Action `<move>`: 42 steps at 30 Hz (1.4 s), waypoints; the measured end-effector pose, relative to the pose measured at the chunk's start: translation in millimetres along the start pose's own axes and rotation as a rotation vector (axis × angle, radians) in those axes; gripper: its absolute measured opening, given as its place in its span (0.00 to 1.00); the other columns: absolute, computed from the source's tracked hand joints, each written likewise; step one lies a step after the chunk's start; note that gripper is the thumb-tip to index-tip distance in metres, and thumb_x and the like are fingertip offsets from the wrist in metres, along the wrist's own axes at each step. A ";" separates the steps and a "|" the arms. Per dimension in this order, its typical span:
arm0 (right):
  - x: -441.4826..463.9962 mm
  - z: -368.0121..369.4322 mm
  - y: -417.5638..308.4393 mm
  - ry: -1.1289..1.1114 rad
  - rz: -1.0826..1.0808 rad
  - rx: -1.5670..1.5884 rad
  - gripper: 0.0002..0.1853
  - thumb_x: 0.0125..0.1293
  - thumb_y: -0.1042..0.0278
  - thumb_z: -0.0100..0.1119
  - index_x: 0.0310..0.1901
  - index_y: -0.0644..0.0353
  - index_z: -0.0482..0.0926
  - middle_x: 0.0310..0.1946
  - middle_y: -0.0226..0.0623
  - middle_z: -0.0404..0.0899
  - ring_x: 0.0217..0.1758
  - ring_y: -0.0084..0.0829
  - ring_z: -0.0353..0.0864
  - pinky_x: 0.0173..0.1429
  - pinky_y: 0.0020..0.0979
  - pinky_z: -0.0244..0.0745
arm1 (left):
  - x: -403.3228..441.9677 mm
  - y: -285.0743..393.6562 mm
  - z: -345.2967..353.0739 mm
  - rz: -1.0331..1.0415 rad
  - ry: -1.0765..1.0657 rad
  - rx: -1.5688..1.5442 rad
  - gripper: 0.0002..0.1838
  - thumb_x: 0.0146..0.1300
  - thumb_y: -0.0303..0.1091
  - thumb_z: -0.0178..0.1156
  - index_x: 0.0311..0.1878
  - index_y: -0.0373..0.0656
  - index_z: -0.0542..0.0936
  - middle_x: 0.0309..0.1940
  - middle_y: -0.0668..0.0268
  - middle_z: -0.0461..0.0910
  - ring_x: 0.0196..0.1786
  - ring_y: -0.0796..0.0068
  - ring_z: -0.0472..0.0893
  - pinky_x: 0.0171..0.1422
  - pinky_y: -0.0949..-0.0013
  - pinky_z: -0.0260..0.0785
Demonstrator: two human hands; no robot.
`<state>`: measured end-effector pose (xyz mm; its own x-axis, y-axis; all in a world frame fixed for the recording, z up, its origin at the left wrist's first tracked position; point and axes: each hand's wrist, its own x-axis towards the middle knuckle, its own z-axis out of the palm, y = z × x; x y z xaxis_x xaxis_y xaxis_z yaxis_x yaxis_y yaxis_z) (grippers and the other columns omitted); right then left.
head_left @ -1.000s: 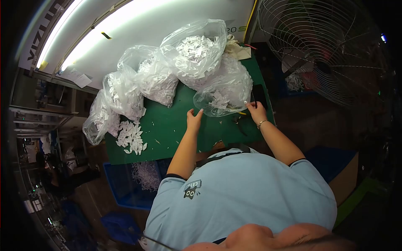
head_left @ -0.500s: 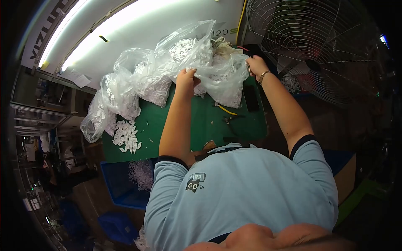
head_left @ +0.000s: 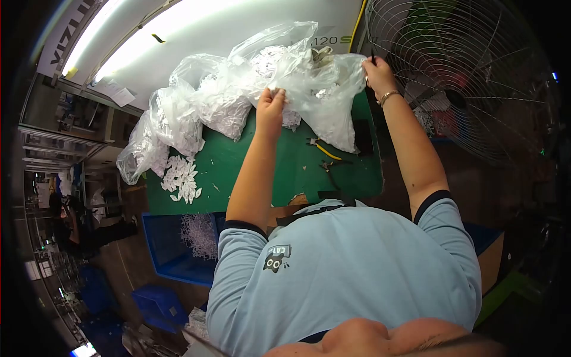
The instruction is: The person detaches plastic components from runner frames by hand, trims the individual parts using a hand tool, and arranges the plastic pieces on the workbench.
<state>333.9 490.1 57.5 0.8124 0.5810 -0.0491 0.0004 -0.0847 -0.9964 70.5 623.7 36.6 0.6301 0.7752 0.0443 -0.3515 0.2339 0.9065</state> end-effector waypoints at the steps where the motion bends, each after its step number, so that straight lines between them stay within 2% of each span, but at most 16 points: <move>1: -2.8 -1.8 10.0 -0.041 0.019 -0.178 0.09 0.59 0.66 0.56 0.32 0.64 0.76 0.23 0.28 0.75 0.26 0.21 0.71 0.33 0.26 0.65 | -6.6 -11.2 -11.0 -0.093 0.003 0.176 0.07 0.66 0.32 0.53 0.43 0.40 0.71 0.34 0.71 0.74 0.31 0.87 0.71 0.33 0.80 0.63; 3: -18.5 -5.0 29.9 -0.062 0.008 -0.205 0.13 0.59 0.62 0.57 0.35 0.66 0.77 0.27 0.32 0.78 0.30 0.24 0.74 0.39 0.27 0.68 | -26.5 -21.1 -20.5 -0.160 0.064 0.236 0.10 0.67 0.34 0.52 0.47 0.39 0.70 0.34 0.71 0.73 0.29 0.87 0.67 0.30 0.80 0.56; 6: -51.9 -14.9 49.5 0.089 -0.156 -0.404 0.14 0.60 0.61 0.59 0.36 0.65 0.76 0.28 0.33 0.78 0.32 0.22 0.74 0.40 0.26 0.68 | -66.6 -17.6 -24.2 0.018 0.475 0.442 0.19 0.68 0.35 0.50 0.57 0.35 0.65 0.44 0.63 0.74 0.43 0.80 0.73 0.48 0.76 0.66; 8: -89.9 -16.7 53.3 0.124 -0.260 -0.323 0.12 0.63 0.63 0.57 0.35 0.65 0.75 0.25 0.30 0.75 0.30 0.20 0.72 0.38 0.25 0.68 | -97.6 29.3 -8.6 0.186 0.449 0.589 0.20 0.68 0.33 0.49 0.60 0.35 0.64 0.49 0.60 0.73 0.49 0.76 0.73 0.56 0.73 0.64; 10: -122.6 -20.4 70.4 0.004 -0.151 -0.299 0.11 0.64 0.64 0.55 0.30 0.63 0.73 0.23 0.27 0.73 0.28 0.18 0.70 0.35 0.23 0.66 | -119.8 76.5 -1.0 0.260 0.162 0.547 0.16 0.64 0.27 0.49 0.55 0.36 0.70 0.46 0.60 0.75 0.46 0.72 0.75 0.52 0.71 0.66; 13: -164.9 -18.0 107.8 -0.175 0.104 -0.308 0.11 0.64 0.64 0.55 0.29 0.63 0.74 0.22 0.25 0.72 0.26 0.14 0.67 0.31 0.21 0.63 | -140.1 180.2 32.1 0.779 -0.341 0.797 0.09 0.49 0.18 0.53 0.33 0.40 0.79 0.33 0.62 0.78 0.38 0.64 0.77 0.45 0.66 0.69; 17: -195.6 -11.8 186.0 -0.625 -0.070 -0.770 0.12 0.61 0.63 0.56 0.31 0.66 0.75 0.24 0.41 0.77 0.28 0.34 0.75 0.34 0.33 0.68 | -187.6 242.8 57.3 1.092 -0.591 0.849 0.04 0.49 0.23 0.54 0.26 0.44 0.77 0.29 0.68 0.77 0.34 0.64 0.78 0.40 0.63 0.71; 18: -208.1 11.1 178.6 -0.616 0.232 -0.888 0.16 0.59 0.59 0.57 0.33 0.68 0.76 0.29 0.51 0.78 0.34 0.47 0.77 0.39 0.39 0.70 | -198.8 248.3 58.4 1.135 -0.619 0.853 0.04 0.50 0.24 0.54 0.24 0.44 0.77 0.28 0.69 0.76 0.33 0.65 0.78 0.39 0.63 0.72; 23: -233.6 85.6 162.0 -0.843 0.055 -0.985 0.20 0.58 0.54 0.58 0.40 0.66 0.75 0.36 0.51 0.79 0.41 0.49 0.78 0.46 0.40 0.71 | -221.0 241.8 44.8 1.563 -0.106 0.553 0.08 0.42 0.25 0.58 0.16 0.42 0.69 0.20 0.71 0.65 0.27 0.77 0.71 0.27 0.70 0.69; 29: -228.1 184.3 196.8 -0.551 0.025 -0.861 0.22 0.56 0.57 0.60 0.48 0.64 0.71 0.37 0.48 0.78 0.41 0.44 0.78 0.47 0.38 0.71 | -283.2 311.1 -98.3 1.183 -0.439 0.537 0.05 0.50 0.27 0.53 0.23 0.43 0.78 0.28 0.68 0.76 0.26 0.68 0.73 0.35 0.62 0.68; 30: -227.5 192.3 204.9 -0.439 0.006 -0.825 0.23 0.55 0.59 0.61 0.50 0.64 0.71 0.38 0.47 0.78 0.41 0.43 0.79 0.48 0.37 0.72 | -295.2 324.6 -130.9 0.851 -0.470 0.660 0.04 0.49 0.27 0.56 0.28 0.42 0.79 0.30 0.68 0.77 0.27 0.68 0.74 0.37 0.63 0.69; 32: -225.3 201.9 226.1 -0.296 0.034 -0.678 0.28 0.54 0.63 0.63 0.56 0.63 0.67 0.44 0.49 0.76 0.44 0.38 0.78 0.50 0.35 0.72 | -296.6 295.2 -194.8 0.769 -0.270 0.712 0.04 0.51 0.26 0.55 0.29 0.43 0.78 0.30 0.65 0.78 0.29 0.65 0.75 0.37 0.64 0.69; 35: -229.1 198.2 240.3 -0.161 -0.227 -0.753 0.26 0.54 0.66 0.63 0.54 0.65 0.69 0.46 0.50 0.75 0.49 0.41 0.76 0.53 0.37 0.71 | -346.3 211.5 -301.3 -0.010 0.068 1.163 0.06 0.56 0.27 0.49 0.29 0.38 0.75 0.33 0.53 0.79 0.35 0.51 0.76 0.39 0.57 0.69; 37: -258.4 184.0 211.6 -0.310 -0.229 -0.998 0.14 0.55 0.67 0.60 0.40 0.65 0.73 0.38 0.51 0.75 0.43 0.50 0.74 0.48 0.44 0.70 | -439.4 127.7 -379.0 -0.706 -0.090 1.566 0.11 0.57 0.32 0.49 0.35 0.36 0.77 0.39 0.48 0.78 0.41 0.50 0.79 0.42 0.53 0.70; 39: -304.4 161.6 194.5 -0.566 -0.112 -1.224 0.10 0.57 0.65 0.55 0.33 0.64 0.77 0.35 0.51 0.77 0.39 0.48 0.77 0.45 0.43 0.72 | -524.0 70.0 -432.1 -1.223 -0.391 1.530 0.11 0.57 0.33 0.50 0.36 0.36 0.77 0.39 0.48 0.78 0.41 0.50 0.79 0.43 0.53 0.70; 42: -364.5 116.4 202.0 -1.147 0.198 -1.419 0.13 0.56 0.64 0.55 0.37 0.63 0.79 0.39 0.52 0.78 0.42 0.46 0.79 0.47 0.42 0.73 | -593.1 43.8 -457.0 -1.427 -0.267 1.279 0.12 0.57 0.33 0.50 0.36 0.36 0.77 0.39 0.48 0.78 0.41 0.50 0.79 0.43 0.53 0.70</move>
<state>-29.9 355.4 -134.0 0.1103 0.6290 -0.7695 0.8953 -0.3991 -0.1979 -635.0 442.3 -141.9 0.0667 0.3051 -0.9500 0.9957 -0.0824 0.0435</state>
